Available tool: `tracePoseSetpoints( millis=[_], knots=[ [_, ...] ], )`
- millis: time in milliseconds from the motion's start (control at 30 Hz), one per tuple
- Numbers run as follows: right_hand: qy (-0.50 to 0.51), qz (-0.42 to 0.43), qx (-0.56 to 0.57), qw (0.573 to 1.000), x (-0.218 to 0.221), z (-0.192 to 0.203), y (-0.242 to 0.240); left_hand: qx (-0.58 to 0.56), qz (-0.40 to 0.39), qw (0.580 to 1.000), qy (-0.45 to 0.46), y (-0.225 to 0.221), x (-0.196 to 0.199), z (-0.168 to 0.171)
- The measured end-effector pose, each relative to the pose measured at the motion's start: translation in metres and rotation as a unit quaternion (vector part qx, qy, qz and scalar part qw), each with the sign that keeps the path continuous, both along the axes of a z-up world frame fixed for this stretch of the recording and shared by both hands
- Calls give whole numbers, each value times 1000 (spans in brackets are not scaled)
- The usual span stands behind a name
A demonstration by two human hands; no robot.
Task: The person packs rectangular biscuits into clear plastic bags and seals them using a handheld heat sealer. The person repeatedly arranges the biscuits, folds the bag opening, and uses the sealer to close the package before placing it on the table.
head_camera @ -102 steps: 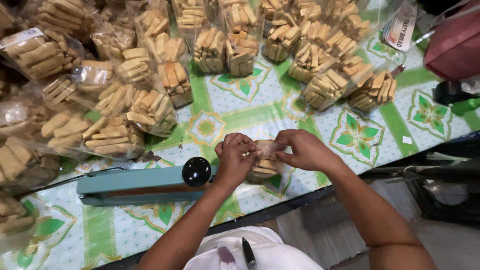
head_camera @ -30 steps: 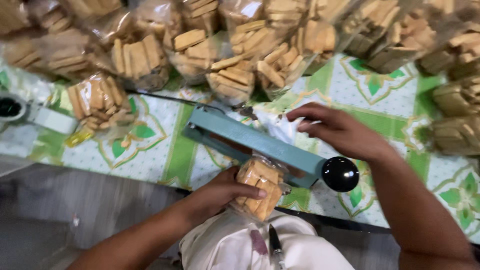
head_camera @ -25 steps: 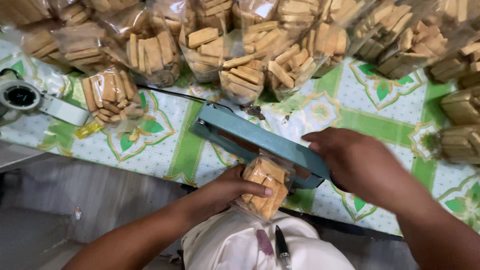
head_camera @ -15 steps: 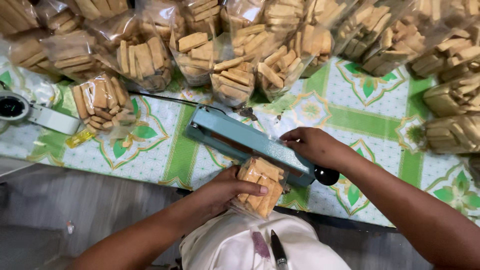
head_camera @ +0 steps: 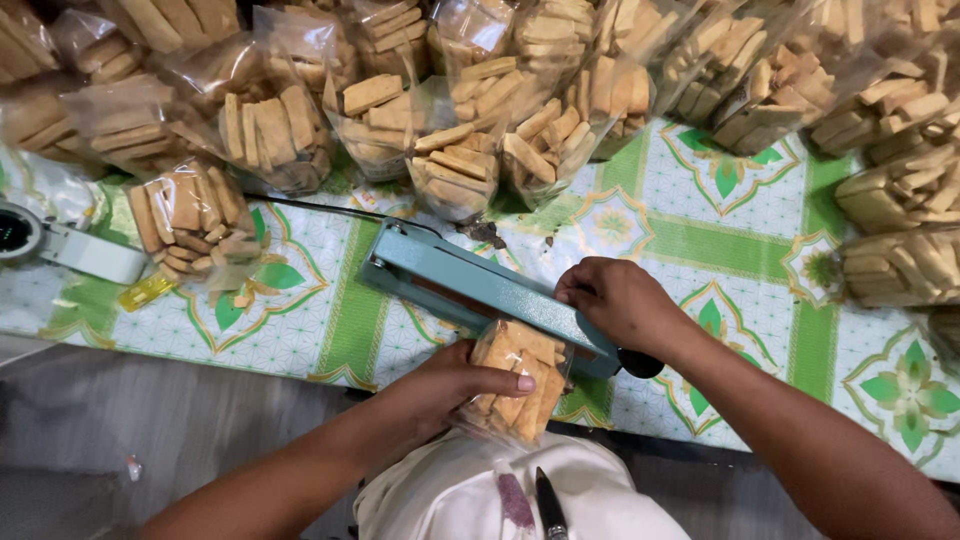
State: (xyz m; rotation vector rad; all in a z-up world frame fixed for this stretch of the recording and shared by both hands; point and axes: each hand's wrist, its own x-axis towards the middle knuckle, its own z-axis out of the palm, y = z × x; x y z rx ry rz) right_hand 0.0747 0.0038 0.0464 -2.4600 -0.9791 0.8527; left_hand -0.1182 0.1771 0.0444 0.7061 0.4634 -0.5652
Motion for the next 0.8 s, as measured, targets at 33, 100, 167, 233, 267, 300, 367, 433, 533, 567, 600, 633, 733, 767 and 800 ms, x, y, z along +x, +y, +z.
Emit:
tracePoseSetpoints(
  millis=[33, 100, 167, 233, 267, 300, 367, 433, 533, 567, 600, 633, 733, 767, 800],
  knots=[
    [-3, -5, 4, 1000, -2, 1, 0, -4, -1, 1000, -8, 0, 0, 1],
    [0, -27, -6, 1000, -7, 3, 1, 20, -11, 1000, 10, 1, -3, 1],
    [0, -44, -15, 999, -10, 5, 3, 30, -9, 999, -3, 2, -5, -4],
    [-3, -56, -22, 998, -13, 8, 4, 28, 2, 998, -49, 0, -14, -12],
    [-11, -56, -23, 998, -13, 10, 4, 22, 9, 999, -32, -1, -18, -19],
    [-17, -56, -23, 998, -14, 12, 4, 15, 16, 1000, -14, -1, -22, -26],
    [-30, -65, -12, 997, -14, 14, 6, 5, 24, 999, 27, 3, -32, -43],
    [-42, -85, 9, 995, -15, 17, 7, -5, 24, 997, 74, 8, -43, -58],
    [-32, -114, 64, 991, -16, 19, 6, 32, 19, 995, 93, 9, -51, -73],
    [-36, -123, 68, 989, -17, 21, 5, 49, 6, 995, 88, 9, -51, -75],
    [-39, -133, 71, 988, -17, 21, 5, 65, -6, 994, 82, 9, -51, -75],
    [-42, -142, 74, 986, -18, 22, 4, 80, -19, 994, 77, 8, -50, -74],
    [-45, -163, 72, 983, -20, 24, 4, 45, 4, 998, -37, 8, -46, -59],
    [-51, -163, 77, 982, -21, 24, 4, 34, -1, 999, -22, 8, -43, -53],
    [-56, -163, 81, 982, -21, 26, 5, 23, -7, 1000, -7, 8, -39, -46]
  ],
)
